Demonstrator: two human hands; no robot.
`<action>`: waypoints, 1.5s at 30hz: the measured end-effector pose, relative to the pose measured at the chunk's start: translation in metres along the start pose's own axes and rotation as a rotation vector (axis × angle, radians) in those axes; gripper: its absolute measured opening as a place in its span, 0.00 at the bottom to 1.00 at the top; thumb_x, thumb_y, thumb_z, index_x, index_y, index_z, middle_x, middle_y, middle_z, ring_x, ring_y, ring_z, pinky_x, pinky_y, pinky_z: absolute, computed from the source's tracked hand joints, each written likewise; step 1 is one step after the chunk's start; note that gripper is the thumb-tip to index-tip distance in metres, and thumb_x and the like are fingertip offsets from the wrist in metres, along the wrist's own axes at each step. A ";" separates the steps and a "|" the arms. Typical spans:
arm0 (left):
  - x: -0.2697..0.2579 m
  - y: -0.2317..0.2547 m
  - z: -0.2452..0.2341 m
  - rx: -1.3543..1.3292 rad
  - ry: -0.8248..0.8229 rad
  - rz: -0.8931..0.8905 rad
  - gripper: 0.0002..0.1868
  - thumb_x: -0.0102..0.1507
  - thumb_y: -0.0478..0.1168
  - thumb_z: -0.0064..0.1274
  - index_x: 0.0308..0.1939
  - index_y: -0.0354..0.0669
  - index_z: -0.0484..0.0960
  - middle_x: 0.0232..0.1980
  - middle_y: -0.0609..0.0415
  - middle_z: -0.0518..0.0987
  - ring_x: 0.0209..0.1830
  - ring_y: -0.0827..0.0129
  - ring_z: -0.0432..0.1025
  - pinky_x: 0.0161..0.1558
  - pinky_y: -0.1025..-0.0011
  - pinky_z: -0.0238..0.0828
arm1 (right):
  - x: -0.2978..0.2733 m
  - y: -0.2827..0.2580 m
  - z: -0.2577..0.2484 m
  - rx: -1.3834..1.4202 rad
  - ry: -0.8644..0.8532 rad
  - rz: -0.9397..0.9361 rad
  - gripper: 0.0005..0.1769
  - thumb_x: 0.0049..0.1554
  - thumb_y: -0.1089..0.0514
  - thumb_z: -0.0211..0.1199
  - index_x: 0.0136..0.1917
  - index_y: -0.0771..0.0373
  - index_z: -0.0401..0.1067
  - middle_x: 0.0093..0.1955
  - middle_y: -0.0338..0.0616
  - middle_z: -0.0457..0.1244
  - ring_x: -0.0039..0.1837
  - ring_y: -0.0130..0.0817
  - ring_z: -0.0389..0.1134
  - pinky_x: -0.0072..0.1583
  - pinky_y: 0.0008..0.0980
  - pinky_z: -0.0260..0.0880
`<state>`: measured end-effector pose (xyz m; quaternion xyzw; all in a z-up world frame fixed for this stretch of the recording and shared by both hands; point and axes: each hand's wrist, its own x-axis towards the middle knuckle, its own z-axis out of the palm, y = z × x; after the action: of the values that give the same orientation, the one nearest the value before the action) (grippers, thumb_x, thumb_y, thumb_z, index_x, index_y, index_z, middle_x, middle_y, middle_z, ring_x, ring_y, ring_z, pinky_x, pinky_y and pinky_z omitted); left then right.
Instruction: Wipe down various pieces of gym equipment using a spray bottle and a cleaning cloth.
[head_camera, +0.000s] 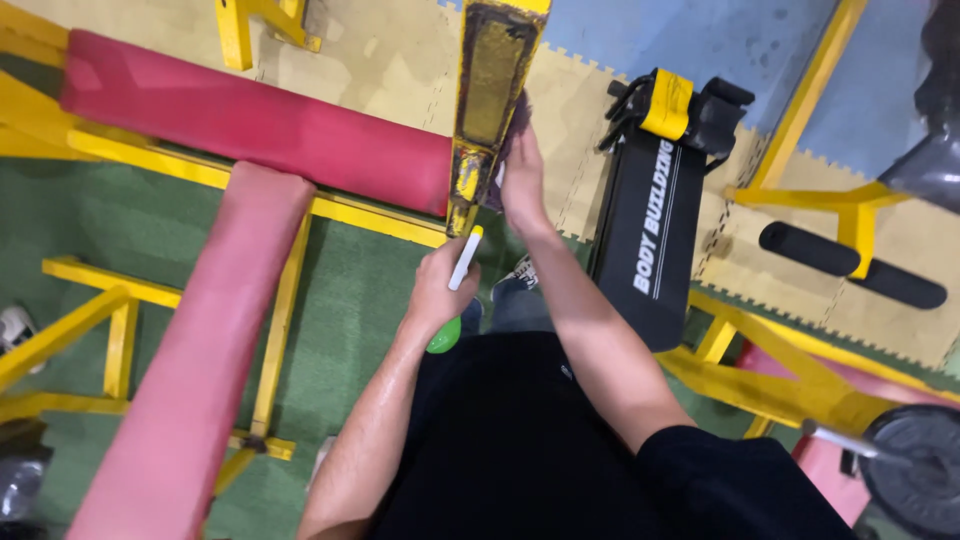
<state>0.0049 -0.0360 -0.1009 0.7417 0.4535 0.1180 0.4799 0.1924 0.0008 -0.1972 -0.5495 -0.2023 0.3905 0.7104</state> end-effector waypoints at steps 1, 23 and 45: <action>0.001 0.005 0.003 -0.003 0.011 -0.006 0.11 0.58 0.35 0.53 0.44 0.38 0.79 0.38 0.35 0.80 0.43 0.37 0.76 0.43 0.48 0.73 | -0.003 0.014 -0.006 -0.001 -0.012 0.004 0.26 0.71 0.55 0.43 0.79 0.67 0.56 0.74 0.41 0.59 0.74 0.30 0.58 0.74 0.31 0.57; 0.049 0.061 0.102 0.045 -0.454 0.254 0.19 0.57 0.37 0.52 0.52 0.40 0.83 0.38 0.37 0.83 0.40 0.43 0.80 0.44 0.54 0.76 | -0.118 0.003 -0.200 0.073 0.451 0.270 0.34 0.59 0.71 0.58 0.78 0.62 0.60 0.63 0.45 0.67 0.59 0.29 0.69 0.59 0.27 0.72; -0.051 0.013 0.125 0.255 -1.168 0.598 0.24 0.55 0.33 0.48 0.56 0.38 0.82 0.45 0.34 0.82 0.47 0.38 0.77 0.51 0.52 0.74 | -0.421 0.108 -0.137 0.074 1.445 0.262 0.29 0.49 0.68 0.60 0.65 0.65 0.73 0.53 0.42 0.70 0.50 0.31 0.71 0.52 0.31 0.72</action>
<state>0.0597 -0.1536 -0.1408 0.8285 -0.0955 -0.2295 0.5018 -0.0031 -0.4019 -0.2822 -0.6650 0.3973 0.0191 0.6321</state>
